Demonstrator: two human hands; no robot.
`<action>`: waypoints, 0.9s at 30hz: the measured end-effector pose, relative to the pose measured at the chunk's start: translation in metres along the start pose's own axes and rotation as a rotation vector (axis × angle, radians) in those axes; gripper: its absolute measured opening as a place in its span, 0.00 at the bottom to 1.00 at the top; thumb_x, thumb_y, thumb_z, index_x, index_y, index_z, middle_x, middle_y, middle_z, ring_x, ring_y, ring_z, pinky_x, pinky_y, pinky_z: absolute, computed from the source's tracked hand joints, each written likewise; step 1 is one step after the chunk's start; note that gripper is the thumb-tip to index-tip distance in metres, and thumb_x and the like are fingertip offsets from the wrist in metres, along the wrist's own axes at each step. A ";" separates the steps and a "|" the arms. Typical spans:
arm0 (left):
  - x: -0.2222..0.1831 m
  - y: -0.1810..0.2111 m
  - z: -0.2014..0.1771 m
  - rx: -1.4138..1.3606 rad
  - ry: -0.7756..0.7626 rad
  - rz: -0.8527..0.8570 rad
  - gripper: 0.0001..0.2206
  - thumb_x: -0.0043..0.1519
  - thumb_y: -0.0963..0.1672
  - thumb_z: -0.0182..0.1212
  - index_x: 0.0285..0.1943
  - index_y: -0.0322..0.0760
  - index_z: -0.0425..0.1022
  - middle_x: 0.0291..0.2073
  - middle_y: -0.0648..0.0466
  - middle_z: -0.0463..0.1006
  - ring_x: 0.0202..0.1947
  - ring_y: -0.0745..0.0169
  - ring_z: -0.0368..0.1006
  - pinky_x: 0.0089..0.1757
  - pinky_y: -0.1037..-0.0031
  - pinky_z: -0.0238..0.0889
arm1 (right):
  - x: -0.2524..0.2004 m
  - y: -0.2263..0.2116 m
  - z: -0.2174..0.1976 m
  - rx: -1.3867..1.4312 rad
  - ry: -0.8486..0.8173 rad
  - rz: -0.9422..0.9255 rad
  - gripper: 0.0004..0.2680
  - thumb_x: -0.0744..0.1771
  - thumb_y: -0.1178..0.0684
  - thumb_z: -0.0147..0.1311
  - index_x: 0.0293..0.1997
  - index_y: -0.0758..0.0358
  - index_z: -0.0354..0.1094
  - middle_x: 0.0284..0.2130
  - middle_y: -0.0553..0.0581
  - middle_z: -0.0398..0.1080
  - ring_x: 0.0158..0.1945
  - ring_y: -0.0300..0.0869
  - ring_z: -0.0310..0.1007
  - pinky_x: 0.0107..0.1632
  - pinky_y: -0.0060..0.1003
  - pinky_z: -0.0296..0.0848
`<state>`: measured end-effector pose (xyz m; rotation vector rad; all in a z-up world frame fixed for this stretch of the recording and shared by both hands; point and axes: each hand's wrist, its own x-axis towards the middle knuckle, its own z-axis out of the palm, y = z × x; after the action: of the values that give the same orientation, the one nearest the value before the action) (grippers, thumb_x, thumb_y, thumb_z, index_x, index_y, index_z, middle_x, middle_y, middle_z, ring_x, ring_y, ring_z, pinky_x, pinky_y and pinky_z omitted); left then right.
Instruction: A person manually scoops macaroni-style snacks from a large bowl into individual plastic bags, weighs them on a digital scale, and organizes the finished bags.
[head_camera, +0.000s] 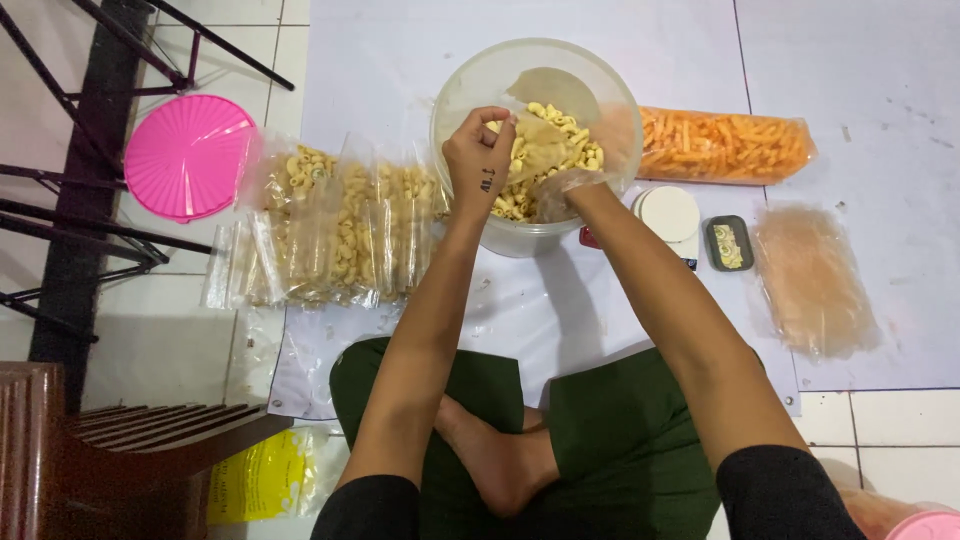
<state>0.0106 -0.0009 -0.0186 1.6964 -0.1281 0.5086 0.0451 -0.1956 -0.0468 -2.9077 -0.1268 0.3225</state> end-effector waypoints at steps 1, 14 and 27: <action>0.001 0.003 -0.002 0.002 0.000 0.001 0.02 0.59 0.43 0.66 0.38 0.43 0.81 0.10 0.59 0.71 0.15 0.64 0.72 0.26 0.76 0.64 | 0.005 -0.003 0.006 0.002 0.000 -0.001 0.17 0.65 0.51 0.45 0.60 0.56 0.68 0.65 0.67 0.61 0.66 0.58 0.59 0.68 0.54 0.54; 0.001 0.004 -0.002 -0.036 -0.033 -0.006 0.04 0.61 0.42 0.66 0.40 0.37 0.84 0.08 0.57 0.69 0.14 0.65 0.71 0.25 0.78 0.61 | -0.023 -0.012 -0.019 0.475 -0.153 -0.056 0.15 0.68 0.50 0.47 0.62 0.56 0.63 0.59 0.62 0.66 0.60 0.54 0.66 0.57 0.49 0.67; 0.002 0.014 -0.004 0.022 -0.044 -0.003 0.07 0.59 0.42 0.65 0.41 0.32 0.85 0.10 0.64 0.64 0.13 0.76 0.55 0.21 0.83 0.53 | -0.054 -0.007 -0.112 0.113 0.121 -0.063 0.09 0.62 0.56 0.65 0.45 0.54 0.81 0.44 0.65 0.75 0.45 0.52 0.75 0.53 0.47 0.76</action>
<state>0.0057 0.0007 -0.0043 1.7295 -0.1526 0.4717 0.0179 -0.2173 0.0728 -2.7953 -0.1738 0.1380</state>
